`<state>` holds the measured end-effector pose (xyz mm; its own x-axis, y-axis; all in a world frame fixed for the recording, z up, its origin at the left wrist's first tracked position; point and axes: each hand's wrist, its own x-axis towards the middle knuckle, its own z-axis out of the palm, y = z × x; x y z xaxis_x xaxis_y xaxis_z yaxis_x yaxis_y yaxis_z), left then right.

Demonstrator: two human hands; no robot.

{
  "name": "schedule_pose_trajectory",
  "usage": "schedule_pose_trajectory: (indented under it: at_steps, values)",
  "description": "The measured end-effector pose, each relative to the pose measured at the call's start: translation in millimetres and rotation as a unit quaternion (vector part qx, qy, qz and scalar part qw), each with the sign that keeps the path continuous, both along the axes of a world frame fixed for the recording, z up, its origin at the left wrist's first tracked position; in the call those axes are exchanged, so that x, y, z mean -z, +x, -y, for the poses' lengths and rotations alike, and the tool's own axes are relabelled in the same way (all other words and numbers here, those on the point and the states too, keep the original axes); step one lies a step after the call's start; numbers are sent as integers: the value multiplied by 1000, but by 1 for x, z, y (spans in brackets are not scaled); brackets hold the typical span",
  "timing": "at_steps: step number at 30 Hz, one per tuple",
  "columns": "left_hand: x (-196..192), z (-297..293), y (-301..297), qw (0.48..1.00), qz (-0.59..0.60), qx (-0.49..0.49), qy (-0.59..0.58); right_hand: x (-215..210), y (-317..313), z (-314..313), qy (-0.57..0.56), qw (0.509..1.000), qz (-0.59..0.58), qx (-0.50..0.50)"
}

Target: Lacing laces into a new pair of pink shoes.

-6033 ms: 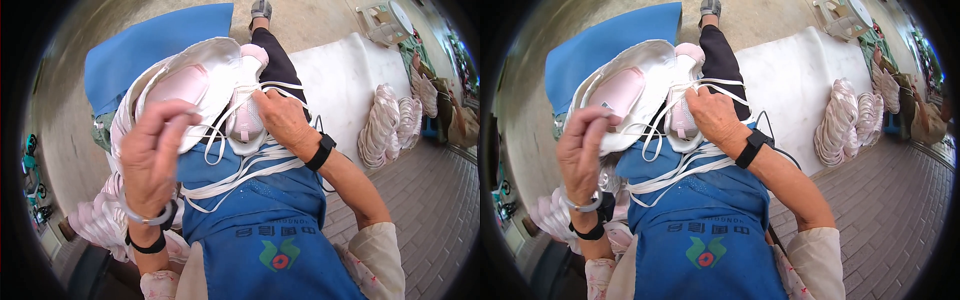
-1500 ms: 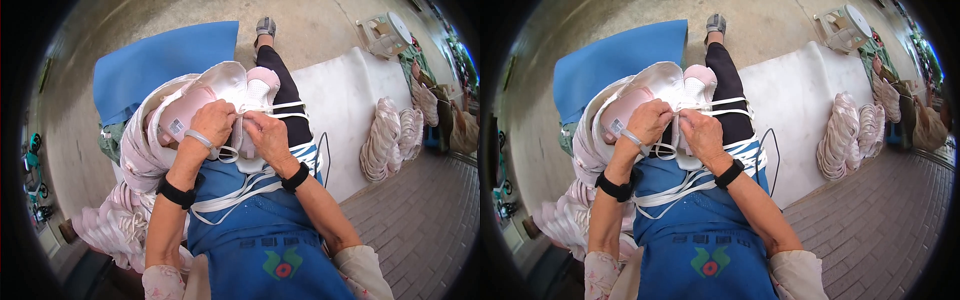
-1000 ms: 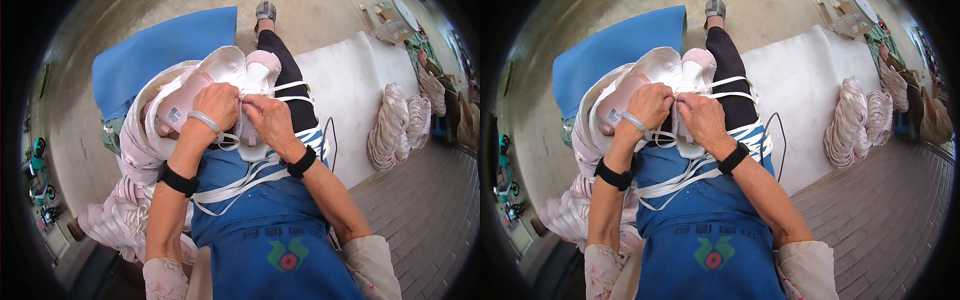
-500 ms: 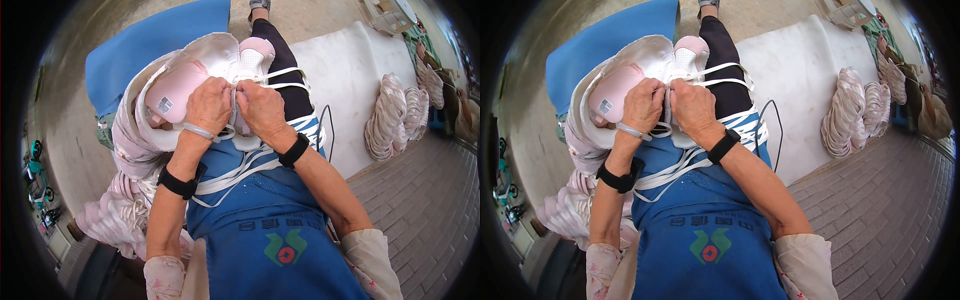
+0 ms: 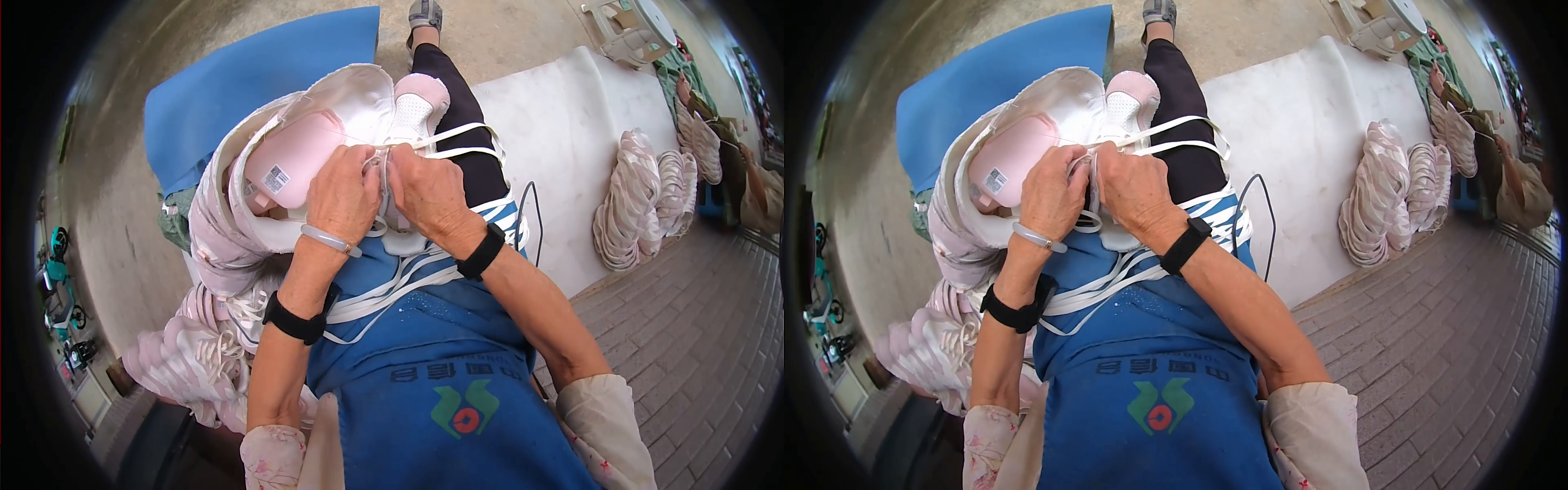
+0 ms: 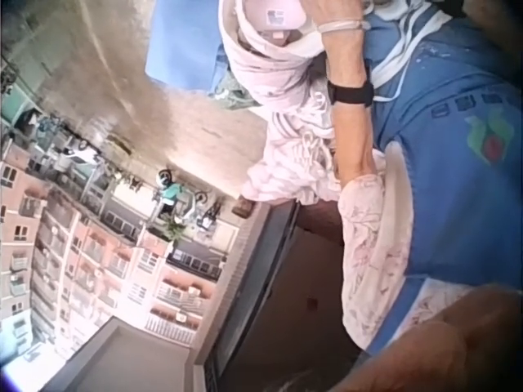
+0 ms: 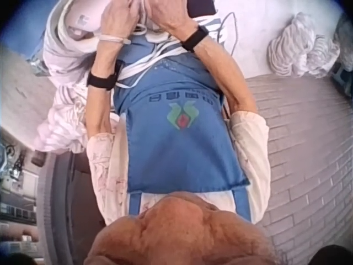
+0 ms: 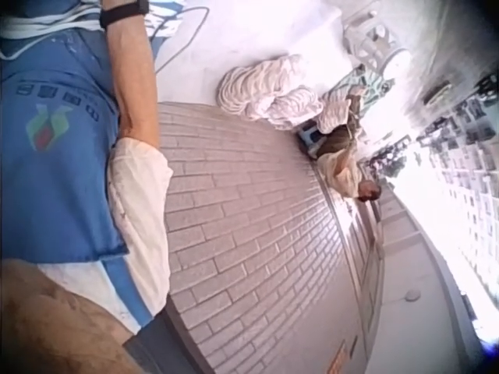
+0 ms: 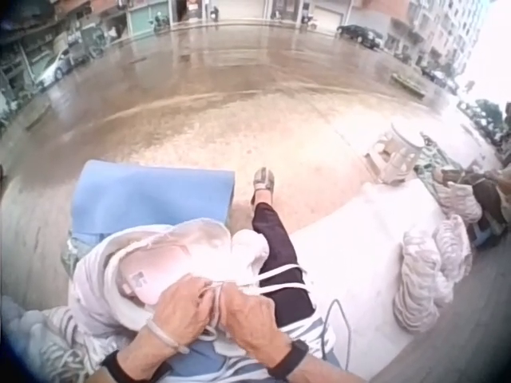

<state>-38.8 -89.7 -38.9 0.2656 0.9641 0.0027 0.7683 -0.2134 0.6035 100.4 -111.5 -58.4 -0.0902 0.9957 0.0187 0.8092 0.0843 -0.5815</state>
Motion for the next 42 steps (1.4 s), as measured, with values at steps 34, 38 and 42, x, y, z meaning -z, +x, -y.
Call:
schedule_pose_trajectory:
  at_steps: [34, 38, 42]
  values:
    - [26, 14, 39, 838, 341, -89, -417, -14, 69, 21, -158, 959, -96, -216]
    - [26, 15, 40, 820, 358, -119, -430, -19, 75, 13, -187, 944, -122, -243]
    - [22, 19, 35, 881, 284, -62, -373, -41, 64, 32, -231, 907, -285, -205]
